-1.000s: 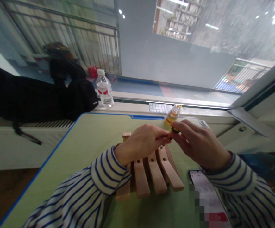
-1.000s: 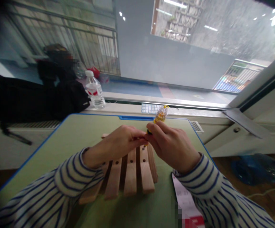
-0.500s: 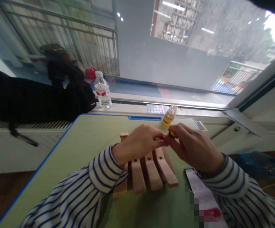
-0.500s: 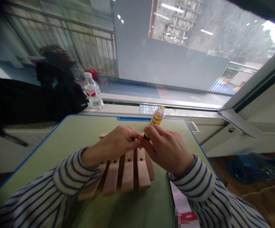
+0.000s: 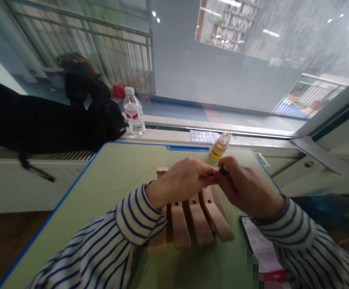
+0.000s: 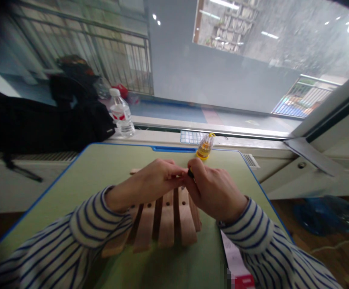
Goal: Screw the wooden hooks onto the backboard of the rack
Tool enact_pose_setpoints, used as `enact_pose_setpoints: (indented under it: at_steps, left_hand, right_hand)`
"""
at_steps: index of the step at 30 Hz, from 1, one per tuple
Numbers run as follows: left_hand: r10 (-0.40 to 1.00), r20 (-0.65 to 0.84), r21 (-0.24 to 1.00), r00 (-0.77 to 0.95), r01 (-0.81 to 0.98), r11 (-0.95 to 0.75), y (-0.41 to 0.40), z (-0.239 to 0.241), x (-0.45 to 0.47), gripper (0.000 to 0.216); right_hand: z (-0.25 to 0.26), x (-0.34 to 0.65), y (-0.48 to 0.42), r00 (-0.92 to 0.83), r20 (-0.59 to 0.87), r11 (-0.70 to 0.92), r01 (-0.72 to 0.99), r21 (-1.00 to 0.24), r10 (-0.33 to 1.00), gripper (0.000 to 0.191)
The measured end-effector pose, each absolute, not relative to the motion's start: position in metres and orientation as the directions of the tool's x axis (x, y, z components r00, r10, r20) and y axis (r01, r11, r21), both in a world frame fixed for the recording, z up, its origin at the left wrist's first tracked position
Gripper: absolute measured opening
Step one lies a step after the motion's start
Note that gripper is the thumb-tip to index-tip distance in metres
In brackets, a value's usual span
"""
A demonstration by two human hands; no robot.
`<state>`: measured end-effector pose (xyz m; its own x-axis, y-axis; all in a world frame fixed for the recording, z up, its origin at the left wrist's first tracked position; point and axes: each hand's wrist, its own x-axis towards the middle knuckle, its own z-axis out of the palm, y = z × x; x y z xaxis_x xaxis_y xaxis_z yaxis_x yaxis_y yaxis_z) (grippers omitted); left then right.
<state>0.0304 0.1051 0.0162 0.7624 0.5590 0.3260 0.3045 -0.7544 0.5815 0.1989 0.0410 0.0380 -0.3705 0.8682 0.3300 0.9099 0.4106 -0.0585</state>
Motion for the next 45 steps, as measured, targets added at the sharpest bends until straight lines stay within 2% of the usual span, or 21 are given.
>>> enact_pose_setpoints:
  at_steps: [6, 12, 15, 19, 25, 32, 45]
  left_hand:
    - [0.547, 0.33, 0.626, 0.769, 0.256, -0.737, 0.103, 0.016, 0.032, 0.023]
    - [0.616, 0.297, 0.625, 0.729, 0.34, -0.703, 0.1, 0.018, 0.035, 0.019]
    - [0.634, 0.293, 0.628, 0.716, 0.356, -0.692, 0.102, 0.018, 0.034, 0.019]
    - [0.642, 0.284, 0.621, 0.712, 0.374, -0.689, 0.106, 0.02, 0.03, 0.024]
    - [0.618, 0.293, 0.596, 0.73, 0.367, -0.715, 0.108, 0.021, 0.028, 0.021]
    - [0.582, 0.305, 0.553, 0.754, 0.357, -0.753, 0.11, 0.018, 0.029, 0.025]
    - [0.556, 0.313, 0.525, 0.77, 0.348, -0.777, 0.104, 0.02, 0.033, 0.022]
  right_hand:
    - [0.027, 0.195, 0.038, -0.251, 0.393, 0.274, 0.962, 0.0, 0.885, 0.022]
    - [0.035, 0.191, 0.035, -0.219, 0.351, 0.212, 0.976, 0.059, 0.911, 0.022]
    - [0.046, 0.189, 0.035, -0.248, 0.303, 0.24, 0.969, 0.062, 0.92, 0.024]
    - [0.064, 0.191, 0.037, -0.374, 0.238, 0.38, 0.925, 0.02, 0.897, 0.027]
    - [0.074, 0.198, 0.045, -0.497, 0.163, 0.495, 0.867, 0.054, 0.852, 0.027]
    - [0.058, 0.203, 0.049, -0.493, 0.297, 0.496, 0.866, 0.071, 0.818, 0.028]
    - [0.05, 0.206, 0.041, -0.431, 0.342, 0.438, 0.897, 0.063, 0.835, 0.027]
